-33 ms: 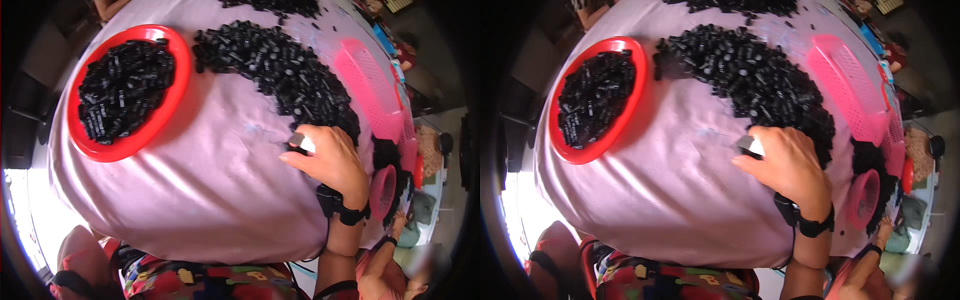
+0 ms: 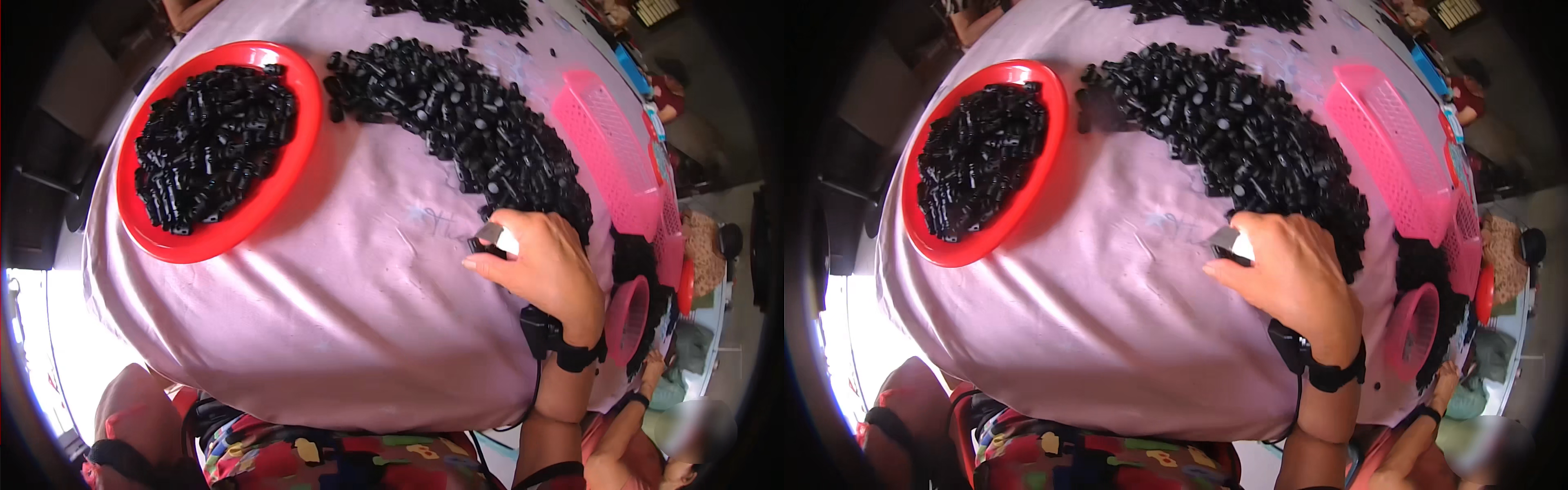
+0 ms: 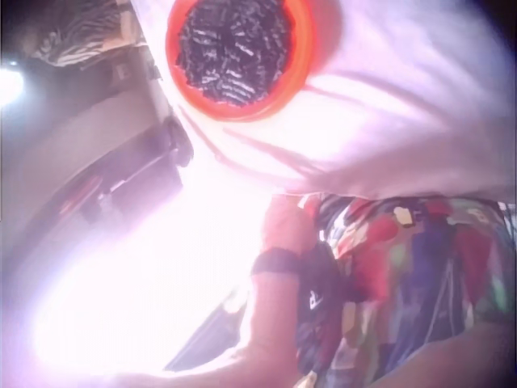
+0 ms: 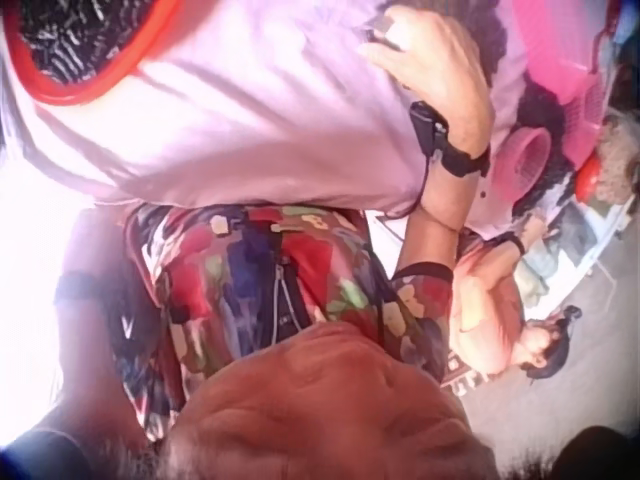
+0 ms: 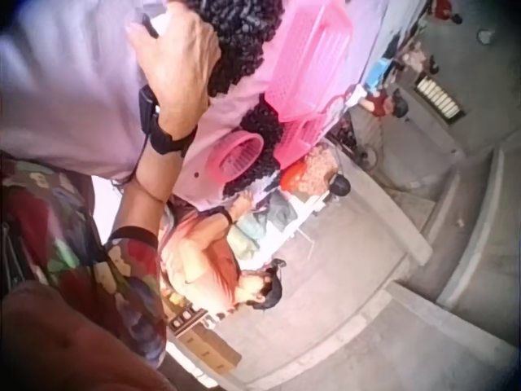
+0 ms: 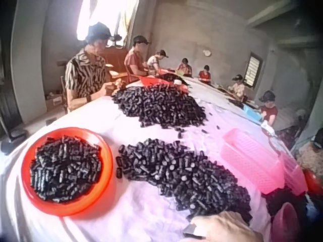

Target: Assembling small black plastic cord locks or shoe components by hand at a production table.

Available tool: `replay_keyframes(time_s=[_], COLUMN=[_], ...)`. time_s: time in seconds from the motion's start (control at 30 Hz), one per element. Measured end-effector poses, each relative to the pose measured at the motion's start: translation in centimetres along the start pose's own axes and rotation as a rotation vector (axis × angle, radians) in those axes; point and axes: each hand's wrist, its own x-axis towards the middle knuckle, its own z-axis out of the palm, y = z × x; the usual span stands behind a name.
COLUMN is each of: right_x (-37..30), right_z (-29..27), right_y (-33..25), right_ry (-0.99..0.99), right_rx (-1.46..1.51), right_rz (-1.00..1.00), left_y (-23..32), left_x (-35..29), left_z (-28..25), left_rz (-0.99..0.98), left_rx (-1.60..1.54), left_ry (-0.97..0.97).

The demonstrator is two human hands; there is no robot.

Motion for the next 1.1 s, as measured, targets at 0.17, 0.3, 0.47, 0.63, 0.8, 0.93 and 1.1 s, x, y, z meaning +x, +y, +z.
replay_keyframes(time_s=[0.17, 0.3, 0.47, 0.63, 0.8, 0.93, 1.1], right_x=[0.5, 0.9, 0.7, 0.7, 0.8, -0.3, 0.1], right_z=[1.4, 1.9, 1.1, 1.1, 1.1, -0.4, 1.6], right_y=[0.5, 0.5, 0.0, 0.5, 0.6, -1.5, -0.9], right_ry=[0.047, 0.112, 0.117, 0.063, 0.006, -0.071, 0.059], right_rx=[0.005, 0.157, 0.54, 0.713, 0.95, 0.961, 0.899], right_rz=[-0.086, -0.096, -0.159, -0.269, -0.262, -0.142, -0.19], left_y=[0.6, 1.2, 2.3, 3.7, 5.1, 6.6, 0.9], left_x=[0.1, 0.7, 1.5, 1.9, 3.1, 2.0, 2.8], left_z=[1.3, 2.4, 3.4, 5.4, 4.4, 5.2, 10.4], left_rz=[0.021, 0.041, 0.086, 0.136, 0.144, 0.075, -0.368], left_rx=[-0.046, -0.088, -0.114, -0.155, -0.093, -0.37, -0.687], left_ry=[-0.014, -0.074, -0.11, -0.129, -0.191, -0.291, -0.856])
